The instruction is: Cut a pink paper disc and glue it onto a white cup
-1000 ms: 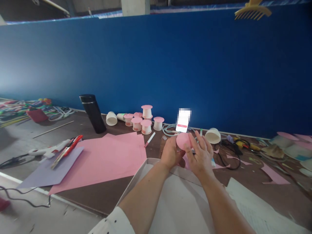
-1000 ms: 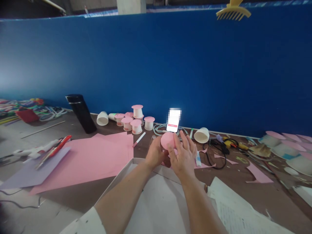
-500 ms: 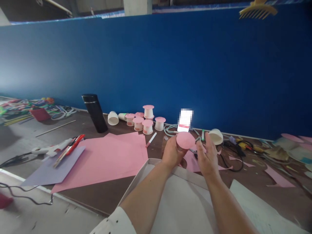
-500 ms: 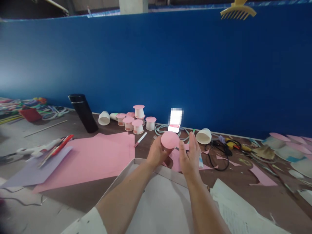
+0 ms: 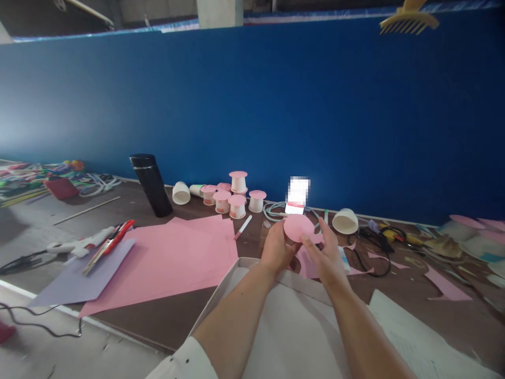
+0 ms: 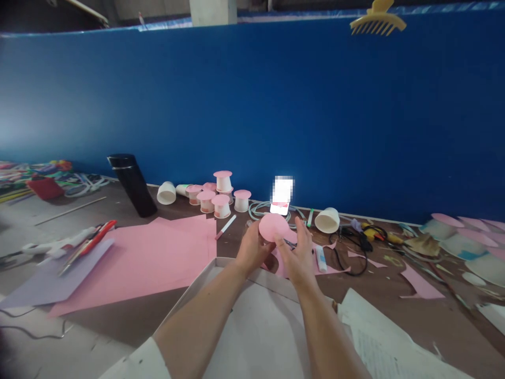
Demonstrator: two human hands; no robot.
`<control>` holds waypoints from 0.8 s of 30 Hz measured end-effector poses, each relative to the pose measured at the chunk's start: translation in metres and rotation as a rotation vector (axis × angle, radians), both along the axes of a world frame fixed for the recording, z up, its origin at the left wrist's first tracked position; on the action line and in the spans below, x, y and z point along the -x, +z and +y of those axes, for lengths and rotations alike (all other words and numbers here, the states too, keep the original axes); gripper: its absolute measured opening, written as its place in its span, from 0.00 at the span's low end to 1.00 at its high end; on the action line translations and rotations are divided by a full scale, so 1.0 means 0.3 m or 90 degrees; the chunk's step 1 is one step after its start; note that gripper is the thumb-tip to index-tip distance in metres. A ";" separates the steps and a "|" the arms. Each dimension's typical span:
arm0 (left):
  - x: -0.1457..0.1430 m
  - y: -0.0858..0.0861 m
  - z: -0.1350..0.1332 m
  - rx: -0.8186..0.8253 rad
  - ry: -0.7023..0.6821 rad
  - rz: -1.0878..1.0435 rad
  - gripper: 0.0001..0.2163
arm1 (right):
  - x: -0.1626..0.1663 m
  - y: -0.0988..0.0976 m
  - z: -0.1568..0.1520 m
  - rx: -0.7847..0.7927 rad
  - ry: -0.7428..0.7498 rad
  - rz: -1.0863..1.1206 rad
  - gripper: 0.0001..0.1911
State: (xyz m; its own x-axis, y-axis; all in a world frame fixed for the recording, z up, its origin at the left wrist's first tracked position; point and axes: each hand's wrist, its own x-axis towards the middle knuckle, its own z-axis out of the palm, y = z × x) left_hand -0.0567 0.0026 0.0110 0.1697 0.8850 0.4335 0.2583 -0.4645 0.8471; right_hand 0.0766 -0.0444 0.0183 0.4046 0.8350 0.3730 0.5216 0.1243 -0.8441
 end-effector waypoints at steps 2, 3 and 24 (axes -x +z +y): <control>0.000 0.000 0.000 -0.001 0.001 0.004 0.27 | -0.001 -0.002 0.002 -0.002 -0.004 -0.008 0.48; 0.000 -0.001 0.000 -0.004 0.003 0.005 0.27 | -0.002 -0.003 0.003 -0.003 -0.007 -0.015 0.47; -0.003 -0.021 0.012 -0.061 -0.003 -0.007 0.25 | -0.002 -0.005 0.000 -0.032 -0.014 0.030 0.41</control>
